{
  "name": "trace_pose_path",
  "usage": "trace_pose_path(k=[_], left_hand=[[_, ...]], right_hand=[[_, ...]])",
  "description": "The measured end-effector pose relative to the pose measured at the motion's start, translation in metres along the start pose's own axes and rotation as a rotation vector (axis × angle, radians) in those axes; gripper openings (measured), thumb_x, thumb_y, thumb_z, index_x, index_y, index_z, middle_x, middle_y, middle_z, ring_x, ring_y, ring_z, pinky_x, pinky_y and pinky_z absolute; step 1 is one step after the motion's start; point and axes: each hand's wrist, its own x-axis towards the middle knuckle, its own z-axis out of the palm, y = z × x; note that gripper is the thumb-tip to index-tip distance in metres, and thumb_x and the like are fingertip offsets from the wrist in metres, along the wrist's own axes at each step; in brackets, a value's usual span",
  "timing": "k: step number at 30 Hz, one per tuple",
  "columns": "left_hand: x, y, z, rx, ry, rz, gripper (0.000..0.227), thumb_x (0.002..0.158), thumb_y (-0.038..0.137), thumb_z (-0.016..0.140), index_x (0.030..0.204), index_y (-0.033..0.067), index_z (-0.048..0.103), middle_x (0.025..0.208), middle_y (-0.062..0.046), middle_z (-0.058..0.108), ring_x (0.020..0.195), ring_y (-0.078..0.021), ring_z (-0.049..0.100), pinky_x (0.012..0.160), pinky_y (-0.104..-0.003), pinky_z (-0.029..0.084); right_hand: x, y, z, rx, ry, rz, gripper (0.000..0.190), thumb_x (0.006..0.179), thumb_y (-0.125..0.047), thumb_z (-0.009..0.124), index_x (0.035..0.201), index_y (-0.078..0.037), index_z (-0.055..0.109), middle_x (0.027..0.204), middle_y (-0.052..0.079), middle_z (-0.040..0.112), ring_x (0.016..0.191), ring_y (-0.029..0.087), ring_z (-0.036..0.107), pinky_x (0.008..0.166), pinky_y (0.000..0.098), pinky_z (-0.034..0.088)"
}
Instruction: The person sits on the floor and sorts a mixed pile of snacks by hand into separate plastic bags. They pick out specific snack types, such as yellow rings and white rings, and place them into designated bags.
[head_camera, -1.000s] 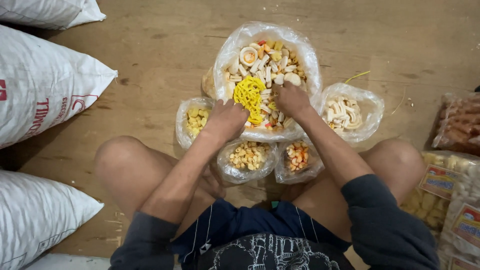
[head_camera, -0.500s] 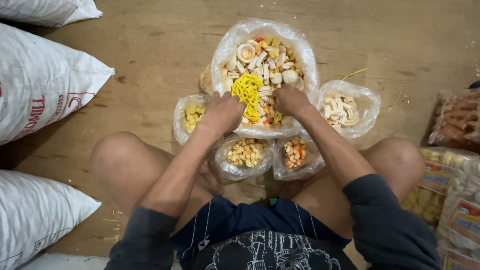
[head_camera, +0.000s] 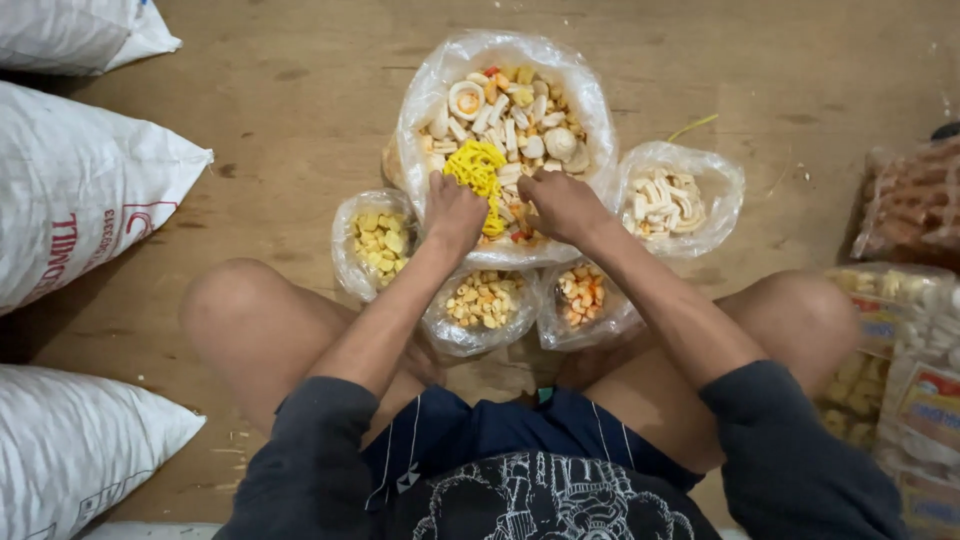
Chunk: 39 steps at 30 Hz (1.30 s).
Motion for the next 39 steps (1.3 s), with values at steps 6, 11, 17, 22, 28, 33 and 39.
trace_pose_path(k=[6,11,17,22,28,33,39], left_hand=[[-0.002,0.006,-0.01,-0.019,-0.057,-0.046,0.019,0.089,0.015,0.064,0.096,0.0151,0.081,0.099,-0.01,0.08,0.107,-0.0332,0.065,0.093,-0.049,0.03],[0.0,0.004,-0.012,-0.104,-0.009,-0.037,0.022,0.083,0.027,0.073,0.098,0.0128,0.082,0.102,-0.015,0.078,0.108,-0.0386,0.065,0.095,-0.053,0.031],[-0.031,-0.016,-0.062,-0.353,0.12,0.085,0.045,0.078,0.045,0.084,0.104,0.0081,0.078,0.111,-0.014,0.067,0.11,-0.0364,0.055,0.09,-0.051,0.039],[-0.074,-0.04,-0.082,-0.552,0.218,0.161,0.037,0.074,0.032,0.084,0.104,0.0101,0.076,0.108,-0.013,0.067,0.11,-0.0371,0.057,0.09,-0.049,0.047],[-0.11,-0.071,-0.082,-0.847,0.257,0.204,0.038,0.073,0.018,0.084,0.107,0.0076,0.069,0.103,-0.015,0.074,0.093,-0.0359,0.068,0.084,-0.046,0.054],[-0.144,-0.092,-0.089,-0.777,0.207,0.094,0.035,0.074,0.021,0.085,0.103,0.0086,0.069,0.099,-0.015,0.074,0.091,-0.0365,0.07,0.08,-0.051,0.054],[-0.141,-0.132,-0.04,-0.384,-0.067,-0.092,0.04,0.077,0.031,0.084,0.114,0.0216,0.073,0.11,-0.006,0.073,0.11,-0.0333,0.069,0.089,-0.051,0.059]], right_hand=[[-0.022,0.004,0.007,0.071,0.041,-0.054,0.026,0.085,-0.021,0.076,0.105,-0.009,0.063,0.099,0.018,0.068,0.098,0.045,0.07,0.077,0.0596,0.059],[-0.033,0.006,0.008,0.149,0.086,-0.043,0.026,0.084,-0.023,0.078,0.101,-0.009,0.062,0.096,0.016,0.068,0.095,0.043,0.071,0.075,0.0583,0.059],[-0.033,0.0,0.002,0.36,0.185,-0.054,0.026,0.077,-0.01,0.082,0.098,-0.01,0.066,0.086,0.012,0.07,0.089,0.033,0.074,0.076,0.0444,0.059],[-0.026,-0.033,0.002,0.512,0.198,-0.061,0.026,0.076,-0.011,0.084,0.096,-0.011,0.068,0.08,0.009,0.072,0.081,0.026,0.075,0.071,0.036,0.06],[-0.016,-0.077,0.003,0.738,0.217,-0.097,0.028,0.074,-0.01,0.088,0.095,-0.008,0.069,0.08,0.011,0.073,0.078,0.022,0.074,0.073,0.0312,0.062],[0.001,-0.109,0.025,0.793,0.146,-0.148,0.029,0.073,-0.005,0.084,0.097,-0.008,0.068,0.084,0.012,0.073,0.08,0.022,0.075,0.074,0.0342,0.064],[0.002,-0.14,0.025,1.159,-0.042,-0.165,0.055,0.084,0.011,0.07,0.136,-0.007,0.059,0.118,0.025,0.071,0.107,0.028,0.073,0.095,0.038,0.061]])
